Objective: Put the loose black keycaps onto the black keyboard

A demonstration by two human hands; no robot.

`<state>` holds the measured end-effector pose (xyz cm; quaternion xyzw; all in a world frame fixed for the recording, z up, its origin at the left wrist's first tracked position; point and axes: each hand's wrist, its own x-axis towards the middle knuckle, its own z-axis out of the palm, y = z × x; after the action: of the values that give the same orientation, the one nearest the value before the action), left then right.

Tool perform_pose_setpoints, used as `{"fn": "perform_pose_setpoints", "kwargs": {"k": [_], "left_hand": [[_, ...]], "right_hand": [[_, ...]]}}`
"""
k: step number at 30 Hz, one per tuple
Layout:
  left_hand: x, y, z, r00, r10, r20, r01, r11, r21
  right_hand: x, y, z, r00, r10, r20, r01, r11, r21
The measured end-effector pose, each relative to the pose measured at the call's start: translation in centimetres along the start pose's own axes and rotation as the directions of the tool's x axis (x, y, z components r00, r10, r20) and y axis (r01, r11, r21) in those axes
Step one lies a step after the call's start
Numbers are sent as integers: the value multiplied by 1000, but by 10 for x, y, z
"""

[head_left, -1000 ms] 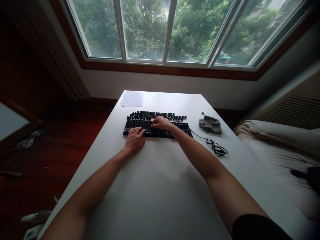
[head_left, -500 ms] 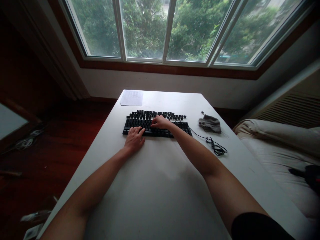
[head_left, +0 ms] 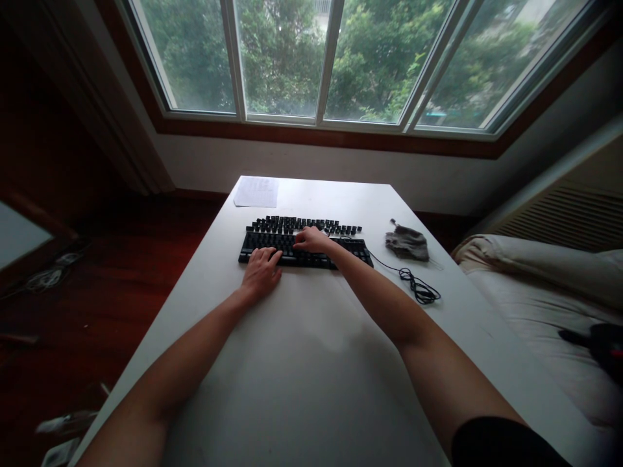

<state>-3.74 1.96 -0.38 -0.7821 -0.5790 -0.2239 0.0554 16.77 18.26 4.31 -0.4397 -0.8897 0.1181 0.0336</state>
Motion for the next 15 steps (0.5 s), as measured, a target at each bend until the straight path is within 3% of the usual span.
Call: {"fn": "perform_pose_setpoints", "kwargs": {"k": [5,10,15], "left_hand": [[0,0,0,1000,0,3,0,1000,2],[1,1,1,1000,-1,4,1,1000,-4],[1,1,2,1000,-7,-2,7,1000,-3]], "right_hand": [[-6,1,3,998,-58,-24,58,998,4],[-8,2,12,997,-32,-72,32,999,-10],[-13,-13,11,991,-95,-96,90,994,-55]]}}
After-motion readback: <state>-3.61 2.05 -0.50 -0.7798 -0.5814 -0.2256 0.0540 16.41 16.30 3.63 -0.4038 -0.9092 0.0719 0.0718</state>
